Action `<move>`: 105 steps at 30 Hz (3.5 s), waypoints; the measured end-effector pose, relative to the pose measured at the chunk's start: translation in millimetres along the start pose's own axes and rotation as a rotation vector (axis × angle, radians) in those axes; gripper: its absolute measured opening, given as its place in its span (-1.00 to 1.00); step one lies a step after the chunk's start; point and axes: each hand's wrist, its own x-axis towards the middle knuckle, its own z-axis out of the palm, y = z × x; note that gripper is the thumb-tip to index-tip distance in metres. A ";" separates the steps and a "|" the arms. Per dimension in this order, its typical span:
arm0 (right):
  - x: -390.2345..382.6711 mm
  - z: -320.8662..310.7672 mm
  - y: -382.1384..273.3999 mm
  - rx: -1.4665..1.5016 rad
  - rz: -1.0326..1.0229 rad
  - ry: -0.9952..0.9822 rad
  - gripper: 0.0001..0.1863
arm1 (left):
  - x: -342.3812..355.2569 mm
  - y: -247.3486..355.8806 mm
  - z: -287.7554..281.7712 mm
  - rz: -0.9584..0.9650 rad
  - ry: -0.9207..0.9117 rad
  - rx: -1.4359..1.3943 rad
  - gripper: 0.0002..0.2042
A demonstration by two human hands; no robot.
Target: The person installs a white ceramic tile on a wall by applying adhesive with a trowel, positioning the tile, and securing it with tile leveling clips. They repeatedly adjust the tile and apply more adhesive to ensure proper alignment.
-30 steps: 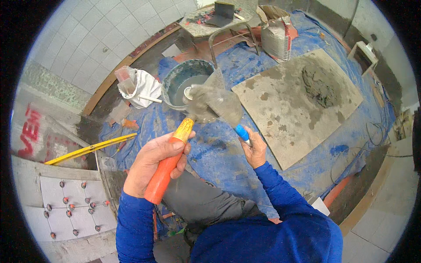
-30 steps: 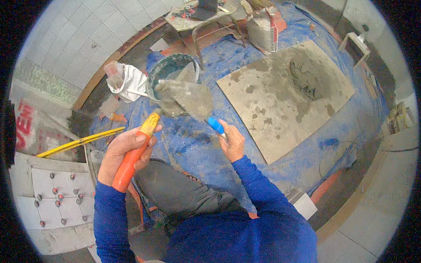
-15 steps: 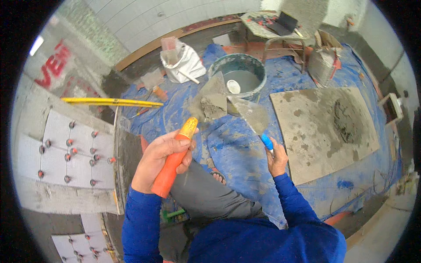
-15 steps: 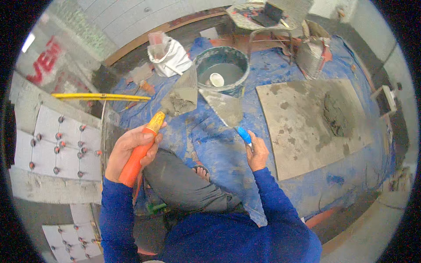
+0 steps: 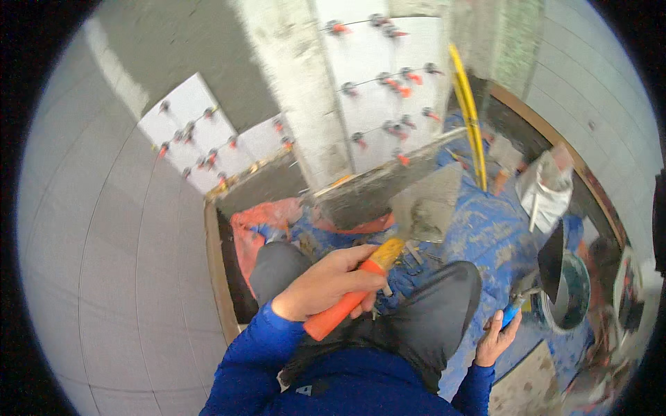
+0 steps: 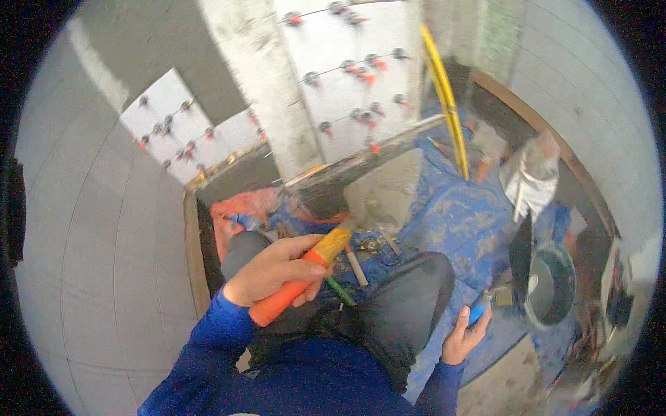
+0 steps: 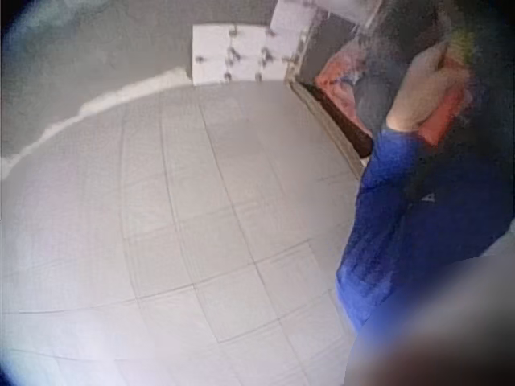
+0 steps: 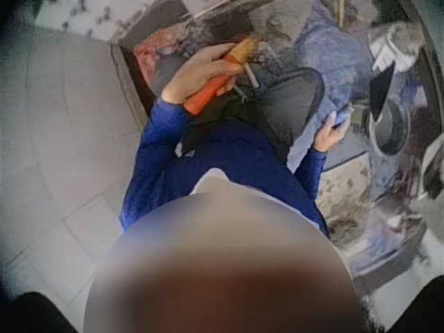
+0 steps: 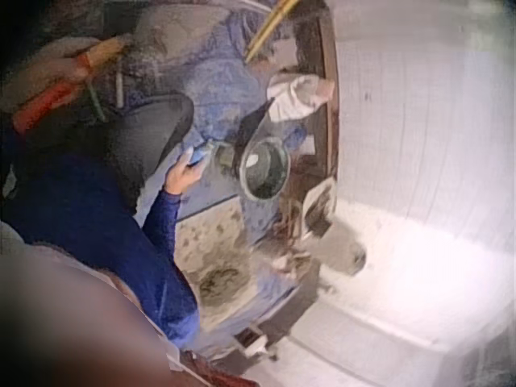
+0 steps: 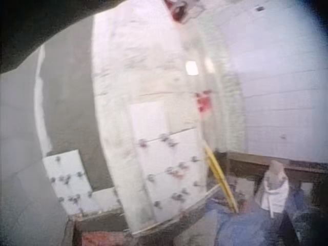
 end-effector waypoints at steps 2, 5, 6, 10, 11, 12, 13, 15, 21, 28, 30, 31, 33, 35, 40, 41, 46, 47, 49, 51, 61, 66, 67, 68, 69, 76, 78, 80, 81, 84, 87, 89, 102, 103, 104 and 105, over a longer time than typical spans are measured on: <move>16.3 34.7 -28.9 -0.075 -0.127 -0.279 -0.51 | -27.6 -9.0 -26.4 -0.012 0.217 -0.035 -0.61; 37.9 82.8 -73.6 -0.225 -0.279 -0.585 -0.55 | -59.7 -25.7 -45.2 0.022 0.469 -0.144 -0.60; 42.0 104.7 -84.7 -0.261 -0.430 -0.631 -0.54 | -65.1 -32.0 -49.8 0.060 0.533 -0.188 -0.62; 41.4 168.8 -129.6 -0.358 -0.681 -0.892 -0.50 | -73.0 -51.9 -62.5 0.199 0.734 -0.241 -0.69; 39.2 180.8 -140.4 -0.364 -0.699 -0.939 -0.49 | -73.7 -55.6 -64.7 0.243 0.770 -0.257 -0.70; 37.1 191.6 -151.0 -0.381 -0.730 -0.978 -0.48 | -74.0 -58.7 -66.9 0.248 0.803 -0.270 -0.70; 34.9 201.5 -160.8 -0.401 -0.766 -1.013 -0.46 | -74.7 -61.1 -69.4 0.253 0.815 -0.281 -0.70; 29.7 217.2 -177.0 -0.432 -0.848 -1.019 -0.46 | -74.7 -64.7 -75.7 0.267 0.832 -0.297 -0.71; 14.1 261.8 -188.5 -0.554 -0.944 -1.072 -0.40 | -67.4 -74.3 -93.3 0.367 0.870 -0.361 -0.77; -10.2 331.4 -190.3 -0.726 -1.088 -0.960 -0.41 | -57.9 -70.7 -152.2 0.442 0.867 -0.352 -0.77; -14.2 360.2 -197.9 -0.767 -1.175 -0.874 -0.42 | -58.1 -60.7 -181.6 0.408 0.919 -0.306 -0.77; -16.6 376.7 -202.5 -0.764 -1.230 -0.817 -0.43 | -56.5 -55.2 -197.4 0.419 0.917 -0.278 -0.77; -21.8 406.0 -213.6 -0.824 -1.291 -0.737 -0.43 | -50.5 -42.4 -235.4 0.444 0.924 -0.225 -0.78; -25.5 435.8 -228.4 -0.950 -1.302 -0.695 -0.43 | -43.6 -32.4 -269.4 0.494 0.872 -0.252 -0.79; -28.9 483.1 -249.1 -0.967 -1.481 -0.534 -0.48 | -30.8 -38.4 -317.0 0.626 0.780 -0.442 -0.80; -32.3 487.0 -245.2 -1.007 -1.402 -0.576 -0.48 | -29.9 -42.7 -320.0 0.638 0.781 -0.458 -0.80; -57.6 499.2 -193.8 -0.858 -1.260 -0.555 -0.43 | -29.8 -55.3 -320.5 0.640 0.794 -0.447 -0.74; -60.3 502.0 -183.8 -0.836 -1.211 -0.543 -0.42 | -29.7 -55.6 -317.9 0.634 0.820 -0.437 -0.73; -63.4 507.2 -167.8 -0.774 -1.218 -0.515 -0.36 | -34.6 -55.6 -314.6 0.610 0.828 -0.404 -0.70; -63.8 511.9 -158.5 -0.733 -1.219 -0.476 -0.35 | -44.8 -57.6 -312.7 0.569 0.813 -0.381 -0.68; -28.7 513.8 -212.0 -0.834 -1.336 -0.232 -0.33 | -55.6 -73.9 -342.0 0.407 0.627 -0.254 -0.69; -13.8 528.6 -279.7 -1.088 -1.574 -0.189 -0.55 | -9.0 -88.4 -391.1 0.310 0.632 -0.353 -0.77; -13.6 536.9 -291.3 -1.131 -1.611 -0.193 -0.60 | -2.1 -97.0 -394.5 0.291 0.639 -0.389 -0.77; -13.0 546.0 -302.7 -1.174 -1.650 -0.192 -0.65 | 5.2 -103.2 -398.5 0.277 0.643 -0.424 -0.77; -12.4 555.4 -312.8 -1.197 -1.674 -0.221 -0.72 | 11.8 -108.2 -401.7 0.269 0.637 -0.459 -0.76; -6.9 626.6 -341.6 -1.221 -1.764 -0.406 -0.84 | 28.3 -123.5 -404.8 0.293 0.649 -0.519 -0.73; 0.3 647.6 -344.5 -1.308 -1.796 -0.409 -0.84 | 32.8 -121.1 -402.6 0.332 0.651 -0.548 -0.73; 7.0 667.6 -345.8 -1.340 -1.822 -0.391 -0.85 | 34.7 -118.1 -400.2 0.318 0.684 -0.518 -0.74; 9.5 676.8 -345.3 -1.397 -1.776 -0.443 -0.82 | 34.3 -116.6 -399.3 0.313 0.702 -0.501 -0.74; 13.3 702.6 -344.5 -1.499 -1.703 -0.518 -0.70 | 32.3 -111.0 -397.3 0.244 0.725 -0.455 -0.71; 17.8 717.6 -343.5 -1.554 -1.767 -0.541 -0.70 | 27.5 -108.2 -395.0 0.241 0.700 -0.488 -0.68; 20.3 724.5 -342.3 -1.589 -1.760 -0.565 -0.70 | 24.5 -108.2 -393.6 0.252 0.695 -0.482 -0.68; 12.4 785.5 -328.3 -1.781 -1.726 -0.496 -0.74 | 20.4 -107.8 -392.5 0.274 0.710 -0.476 -0.75; 11.3 789.5 -329.3 -1.749 -1.799 -0.488 -0.75 | 20.3 -107.3 -391.8 0.277 0.707 -0.487 -0.75; 10.2 792.7 -331.0 -1.715 -1.871 -0.478 -0.75 | 20.0 -106.5 -391.0 0.277 0.708 -0.491 -0.75; 8.6 795.2 -332.6 -1.679 -1.943 -0.469 -0.76 | 19.2 -105.7 -390.2 0.277 0.710 -0.495 -0.76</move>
